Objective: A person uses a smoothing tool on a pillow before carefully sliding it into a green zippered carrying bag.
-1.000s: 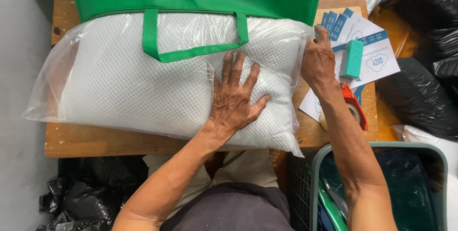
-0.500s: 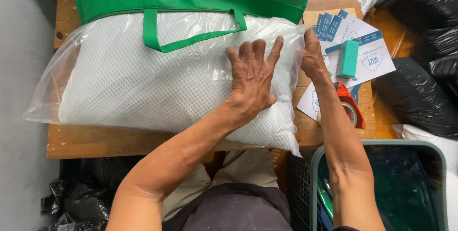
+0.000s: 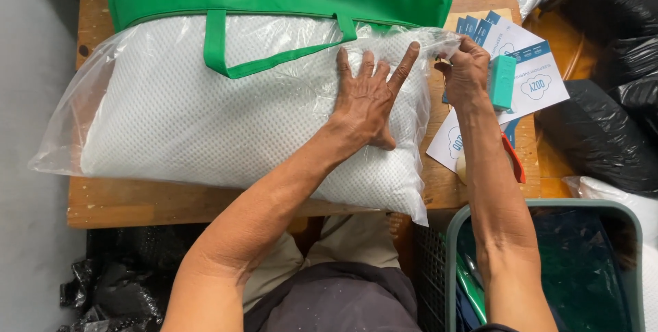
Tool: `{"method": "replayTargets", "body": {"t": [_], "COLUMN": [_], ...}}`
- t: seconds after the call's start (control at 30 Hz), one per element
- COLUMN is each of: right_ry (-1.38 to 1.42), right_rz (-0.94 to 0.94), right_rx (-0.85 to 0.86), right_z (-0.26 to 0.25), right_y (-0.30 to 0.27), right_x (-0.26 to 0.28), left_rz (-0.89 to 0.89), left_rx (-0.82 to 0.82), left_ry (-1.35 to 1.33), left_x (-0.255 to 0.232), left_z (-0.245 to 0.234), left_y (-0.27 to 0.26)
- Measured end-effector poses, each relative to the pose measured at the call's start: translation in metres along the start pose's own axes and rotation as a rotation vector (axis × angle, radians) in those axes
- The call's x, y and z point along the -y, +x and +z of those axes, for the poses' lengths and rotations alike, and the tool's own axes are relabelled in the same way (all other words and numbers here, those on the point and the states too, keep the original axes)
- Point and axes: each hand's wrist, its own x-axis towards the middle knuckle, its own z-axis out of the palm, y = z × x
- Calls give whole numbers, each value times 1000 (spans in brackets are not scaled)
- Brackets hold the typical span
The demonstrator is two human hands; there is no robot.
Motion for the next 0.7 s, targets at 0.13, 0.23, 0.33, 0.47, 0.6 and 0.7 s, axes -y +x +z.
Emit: {"method": "replayTargets", "body": {"t": [0.13,0.23,0.33,0.47,0.6,0.7], "right_ry": [-141,-294,-464,-589,-616,-638], "right_rz": [-207,-323,-343,-441,-505,-529], "right_rx": [45,112,151,179,188,198], "right_z": [7,15,10,0,-2,2], "right_y": [-8,-21,-31,-44,-69,-81], "right_x": [8,28,39,29,20,22], "left_rz": [-6,-44,-84,-98,-121,-154], "left_rx": [14,125,51,34,52,46], "left_ry": [0,45,75,104,68,23], "left_x": [3,-1,-3,0,0,2], "left_z": [14,-1,21,31,42,44], "left_y": [12,16,29,32,32,31]}}
